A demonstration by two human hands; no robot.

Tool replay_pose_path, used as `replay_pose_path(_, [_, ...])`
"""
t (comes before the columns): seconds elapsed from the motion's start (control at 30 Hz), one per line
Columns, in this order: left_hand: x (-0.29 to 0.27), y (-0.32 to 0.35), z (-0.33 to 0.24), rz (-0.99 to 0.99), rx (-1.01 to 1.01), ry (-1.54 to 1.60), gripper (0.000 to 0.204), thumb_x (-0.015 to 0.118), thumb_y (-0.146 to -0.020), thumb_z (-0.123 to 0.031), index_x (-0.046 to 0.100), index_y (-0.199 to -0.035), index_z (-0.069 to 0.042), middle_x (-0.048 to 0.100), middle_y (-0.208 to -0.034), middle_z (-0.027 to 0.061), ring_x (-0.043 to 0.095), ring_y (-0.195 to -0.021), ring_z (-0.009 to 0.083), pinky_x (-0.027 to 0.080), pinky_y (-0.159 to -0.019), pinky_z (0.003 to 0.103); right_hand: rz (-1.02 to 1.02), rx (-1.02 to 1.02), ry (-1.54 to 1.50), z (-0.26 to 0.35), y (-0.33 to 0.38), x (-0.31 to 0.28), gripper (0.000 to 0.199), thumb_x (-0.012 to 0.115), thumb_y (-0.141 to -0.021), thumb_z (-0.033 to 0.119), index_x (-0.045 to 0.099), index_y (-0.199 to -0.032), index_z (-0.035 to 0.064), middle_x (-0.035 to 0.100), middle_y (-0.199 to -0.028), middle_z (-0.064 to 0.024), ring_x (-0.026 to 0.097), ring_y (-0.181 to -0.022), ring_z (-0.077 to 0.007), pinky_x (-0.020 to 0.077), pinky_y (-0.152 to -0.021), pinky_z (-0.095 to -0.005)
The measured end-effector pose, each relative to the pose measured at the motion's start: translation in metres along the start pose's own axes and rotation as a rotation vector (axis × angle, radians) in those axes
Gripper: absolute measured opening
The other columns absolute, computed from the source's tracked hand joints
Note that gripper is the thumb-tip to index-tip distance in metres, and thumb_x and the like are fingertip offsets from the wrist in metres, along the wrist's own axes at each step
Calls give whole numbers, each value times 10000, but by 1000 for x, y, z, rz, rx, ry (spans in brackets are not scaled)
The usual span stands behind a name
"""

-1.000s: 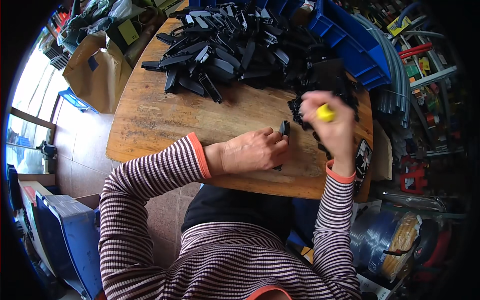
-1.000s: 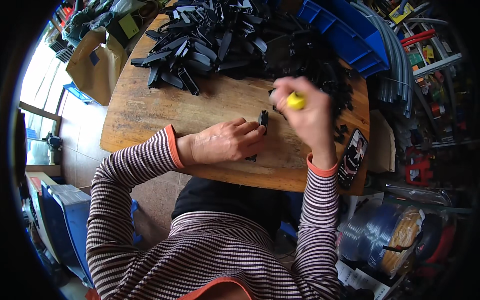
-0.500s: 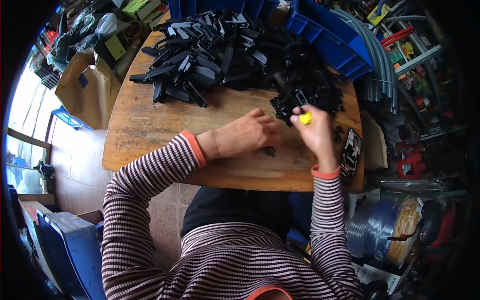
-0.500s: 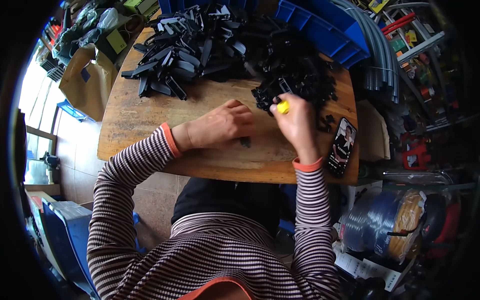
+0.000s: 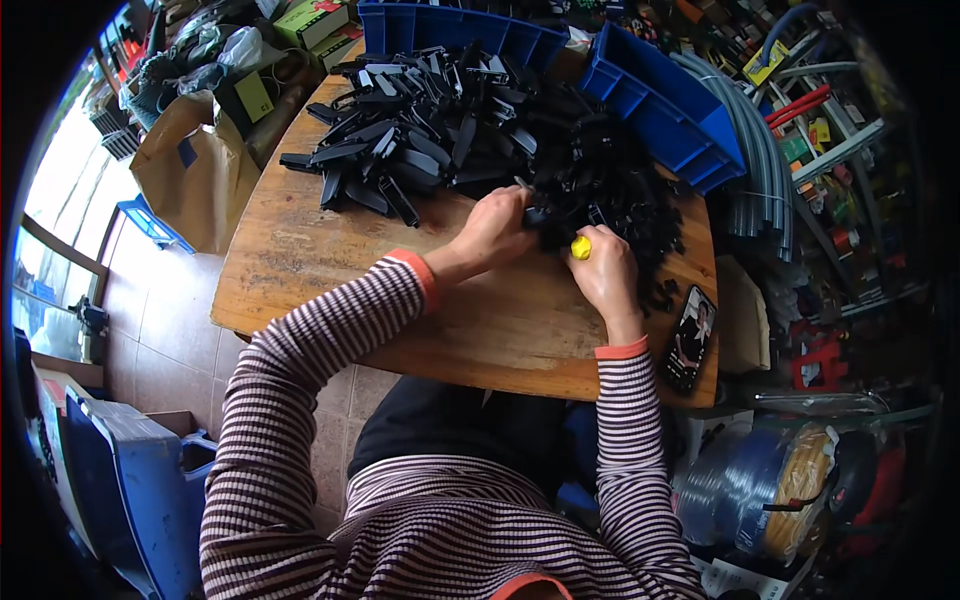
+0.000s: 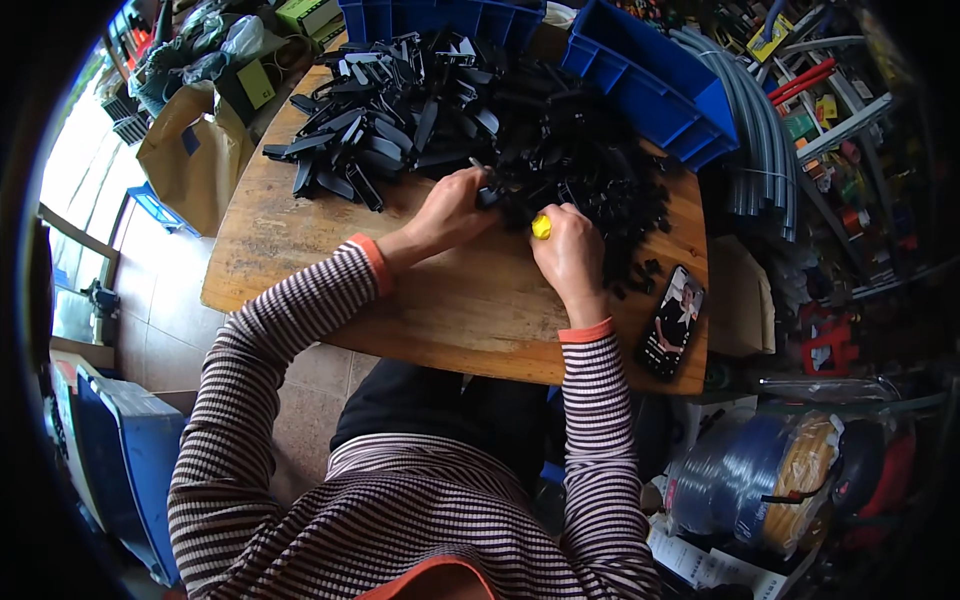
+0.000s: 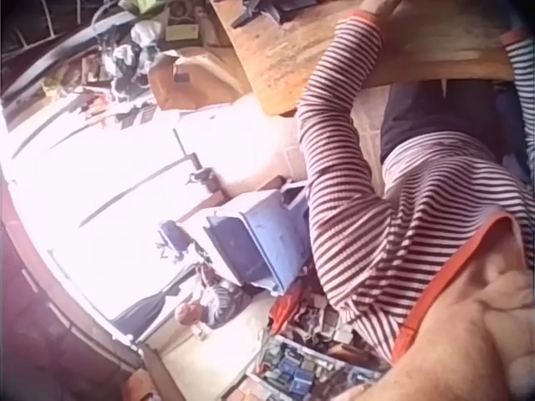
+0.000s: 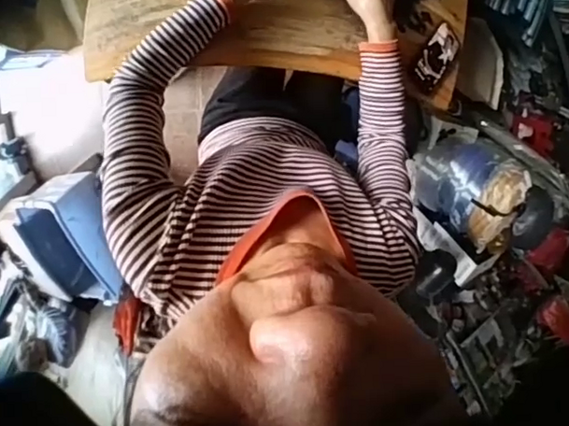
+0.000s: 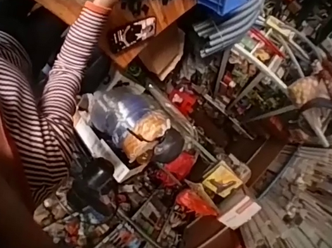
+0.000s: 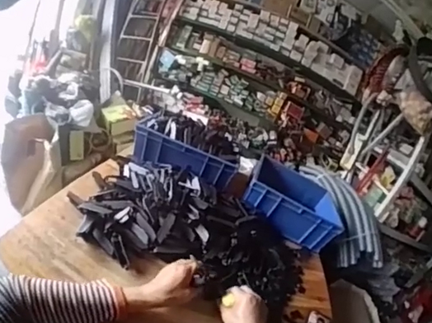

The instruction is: Manually assembling or processing small black plastic components using a hand tool at a workbench.

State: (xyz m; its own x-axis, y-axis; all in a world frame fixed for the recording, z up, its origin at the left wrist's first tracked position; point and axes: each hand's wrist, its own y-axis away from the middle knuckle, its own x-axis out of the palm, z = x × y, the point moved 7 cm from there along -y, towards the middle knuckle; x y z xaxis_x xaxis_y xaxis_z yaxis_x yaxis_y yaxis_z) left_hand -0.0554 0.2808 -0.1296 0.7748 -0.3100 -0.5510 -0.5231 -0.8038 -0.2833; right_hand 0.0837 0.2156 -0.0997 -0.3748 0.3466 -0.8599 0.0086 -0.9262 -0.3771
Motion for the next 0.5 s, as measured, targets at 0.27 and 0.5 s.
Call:
replay_pose_path(0.27, [13, -17, -18, -281, 255, -215, 266, 700, -727, -109, 613, -961, -18, 648, -865, 184, 625, -867, 383, 513, -779, 425, 56, 91, 2, -22, 5, -11, 122, 660, -728, 70, 640, -826, 0, 653, -785, -202, 632, -765, -411, 518, -663, -438])
replay_pose_path(0.5, [-38, -4, -25, -141, 10, -194, 224, 694, -760, -106, 595, -918, 18, 669, -805, 176, 665, -768, 330, 531, -748, 376, -11, 397, -441, -38, 26, -18, 92, 672, -781, 41, 619, -837, -10, 652, -693, -133, 669, -649, -238, 508, -601, -318])
